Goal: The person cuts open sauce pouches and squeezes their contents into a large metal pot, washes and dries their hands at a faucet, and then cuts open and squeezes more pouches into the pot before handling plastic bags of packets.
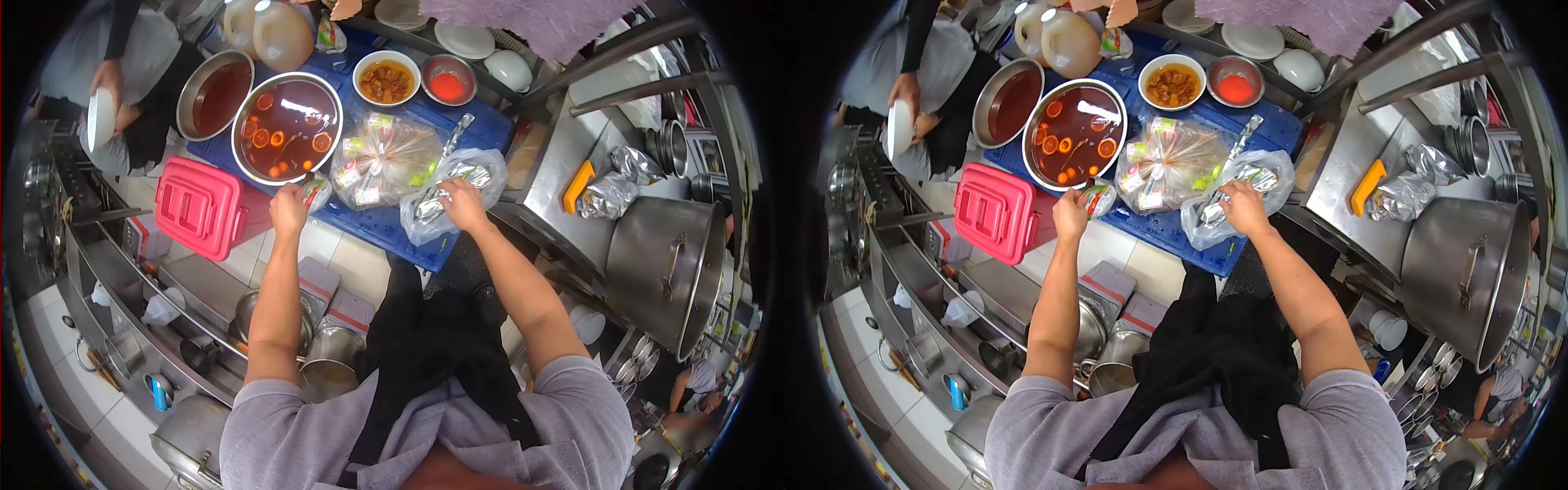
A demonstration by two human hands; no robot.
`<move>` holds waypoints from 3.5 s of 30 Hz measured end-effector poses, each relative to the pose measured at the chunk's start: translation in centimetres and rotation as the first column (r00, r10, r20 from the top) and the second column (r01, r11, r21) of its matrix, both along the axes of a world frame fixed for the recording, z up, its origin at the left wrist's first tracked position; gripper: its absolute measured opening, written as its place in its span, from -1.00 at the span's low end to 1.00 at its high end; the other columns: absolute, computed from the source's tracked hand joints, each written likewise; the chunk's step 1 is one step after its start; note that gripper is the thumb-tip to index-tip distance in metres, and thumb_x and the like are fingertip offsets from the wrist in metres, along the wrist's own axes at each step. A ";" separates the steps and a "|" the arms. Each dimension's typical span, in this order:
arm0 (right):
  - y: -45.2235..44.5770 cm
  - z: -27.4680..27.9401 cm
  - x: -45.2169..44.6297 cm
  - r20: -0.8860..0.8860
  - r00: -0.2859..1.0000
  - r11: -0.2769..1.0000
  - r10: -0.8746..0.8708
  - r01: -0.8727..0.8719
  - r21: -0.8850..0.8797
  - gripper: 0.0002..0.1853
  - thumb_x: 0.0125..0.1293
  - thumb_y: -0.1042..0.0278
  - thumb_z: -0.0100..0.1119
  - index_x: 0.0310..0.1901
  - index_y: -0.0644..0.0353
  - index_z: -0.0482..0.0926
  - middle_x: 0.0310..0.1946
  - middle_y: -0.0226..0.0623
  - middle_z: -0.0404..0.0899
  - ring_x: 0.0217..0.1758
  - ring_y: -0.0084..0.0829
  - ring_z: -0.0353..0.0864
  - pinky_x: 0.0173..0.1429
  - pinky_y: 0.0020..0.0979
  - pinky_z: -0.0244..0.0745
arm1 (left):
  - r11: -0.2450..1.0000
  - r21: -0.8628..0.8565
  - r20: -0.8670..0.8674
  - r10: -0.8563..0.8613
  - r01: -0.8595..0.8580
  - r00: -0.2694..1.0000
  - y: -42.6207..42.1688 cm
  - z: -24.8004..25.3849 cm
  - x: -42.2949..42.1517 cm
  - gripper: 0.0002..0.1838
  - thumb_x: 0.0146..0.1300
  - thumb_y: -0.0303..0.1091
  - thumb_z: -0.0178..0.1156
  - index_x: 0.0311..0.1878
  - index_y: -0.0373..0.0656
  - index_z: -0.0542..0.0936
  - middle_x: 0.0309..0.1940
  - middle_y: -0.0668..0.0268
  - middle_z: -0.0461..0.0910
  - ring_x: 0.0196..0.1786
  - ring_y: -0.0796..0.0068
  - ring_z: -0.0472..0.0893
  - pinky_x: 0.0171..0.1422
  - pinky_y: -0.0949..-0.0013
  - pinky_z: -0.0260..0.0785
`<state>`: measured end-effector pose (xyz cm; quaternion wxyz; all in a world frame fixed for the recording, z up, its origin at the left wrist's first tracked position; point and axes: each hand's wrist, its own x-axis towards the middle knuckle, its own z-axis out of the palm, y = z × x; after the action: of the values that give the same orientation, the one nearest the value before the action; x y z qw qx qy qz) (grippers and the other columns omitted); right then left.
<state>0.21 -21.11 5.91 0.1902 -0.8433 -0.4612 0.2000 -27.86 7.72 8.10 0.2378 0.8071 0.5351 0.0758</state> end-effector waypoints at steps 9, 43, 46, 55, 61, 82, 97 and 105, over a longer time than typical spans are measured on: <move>-3.1 3.6 -4.4 -0.461 0.882 0.971 -0.097 0.185 0.150 -0.70 0.32 0.37 0.24 0.07 0.16 0.67 0.05 0.03 0.64 0.22 0.05 0.55 0.36 -0.12 0.39 | 0.995 -0.076 -0.113 -0.066 0.057 0.991 -1.8 2.4 -0.9 -0.84 0.26 -0.35 0.31 -0.16 -0.22 0.67 -0.28 -0.07 0.70 -0.10 -0.13 0.70 -0.01 -0.03 0.49; -62.7 34.8 2.8 -0.535 0.792 -0.729 0.294 0.548 0.411 0.06 0.12 -0.51 0.24 0.47 0.15 0.27 0.50 -0.20 0.27 0.56 -0.12 0.19 0.61 0.06 0.06 | -0.232 0.692 0.246 -0.814 0.684 -0.526 -76.1 52.6 35.9 -0.85 0.14 -0.56 0.35 -0.20 -0.24 0.64 -0.31 0.20 0.64 -0.19 0.26 0.67 -0.03 0.26 0.50; -64.0 36.7 5.8 -0.486 0.817 -0.773 0.309 0.514 0.372 -0.13 0.27 -0.32 0.27 0.42 0.16 0.32 0.45 -0.18 0.34 0.53 -0.08 0.25 0.58 0.08 0.09 | 0.090 0.861 0.371 -0.785 0.501 -0.496 -78.0 50.6 39.0 -0.67 0.07 -0.40 0.45 -0.07 -0.16 0.65 0.04 0.10 0.55 0.05 0.08 0.59 0.19 0.13 0.43; -63.7 38.1 10.1 -0.522 0.849 -0.754 -0.081 0.290 0.589 -0.38 0.26 0.47 0.30 0.35 0.18 0.32 0.12 -0.19 0.52 0.23 -0.17 0.55 0.33 -0.01 0.48 | -0.155 -0.069 0.877 0.461 0.985 0.134 -84.4 37.5 40.8 -0.26 0.18 -0.09 0.53 0.27 -0.14 0.33 0.10 0.25 0.53 0.14 0.32 0.60 0.07 0.25 0.55; -62.6 38.5 13.5 -0.609 0.740 -0.671 -0.286 0.299 0.678 -0.18 0.21 0.69 0.29 0.48 0.24 0.12 0.15 -0.11 0.47 0.18 -0.23 0.56 0.24 -0.13 0.56 | -0.134 -0.376 0.743 0.547 0.917 0.385 -84.4 34.9 45.7 -0.69 0.34 -0.27 0.37 -0.02 -0.22 0.52 -0.15 0.22 0.64 -0.15 0.30 0.69 -0.21 0.18 0.58; -57.6 44.9 25.6 -0.443 0.401 -0.249 -0.802 0.450 0.858 -0.43 -0.04 0.61 0.32 0.14 0.40 0.59 -0.09 -0.09 0.65 -0.15 -0.33 0.66 -0.03 -0.37 0.56 | -0.422 -0.617 0.731 0.006 0.664 0.683 -72.9 38.1 47.0 0.02 0.37 0.22 0.20 0.56 -0.33 -0.01 0.53 -0.37 -0.07 0.41 -0.46 0.30 0.43 -0.26 0.30; -54.5 45.8 24.8 -0.241 0.732 0.312 -0.637 0.532 0.787 -0.60 0.04 0.62 0.27 0.00 0.24 0.70 -0.09 -0.25 0.69 0.01 -0.49 0.64 0.13 -0.46 0.53 | 0.181 0.302 0.842 -0.512 0.936 -0.172 -68.7 37.8 54.7 0.41 -0.38 -0.03 0.72 0.54 -0.21 0.06 0.43 -0.05 0.34 0.45 0.00 0.39 0.47 0.06 0.30; -54.6 46.2 24.1 -0.291 0.739 0.109 -0.607 0.440 0.891 0.03 0.00 0.57 0.48 0.52 0.20 0.11 0.22 -0.06 0.49 0.08 -0.37 0.59 0.18 -0.33 0.53 | 0.412 0.289 0.806 -0.592 0.864 0.013 -70.2 39.6 53.9 -0.14 -0.17 -0.13 0.65 0.19 -0.18 0.41 0.00 0.07 0.69 0.06 0.06 0.70 0.13 0.14 0.52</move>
<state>24.34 -75.72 52.12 0.6553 -0.6948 -0.1710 -0.2422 26.03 -62.44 47.69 0.5737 0.7718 -0.1492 0.2302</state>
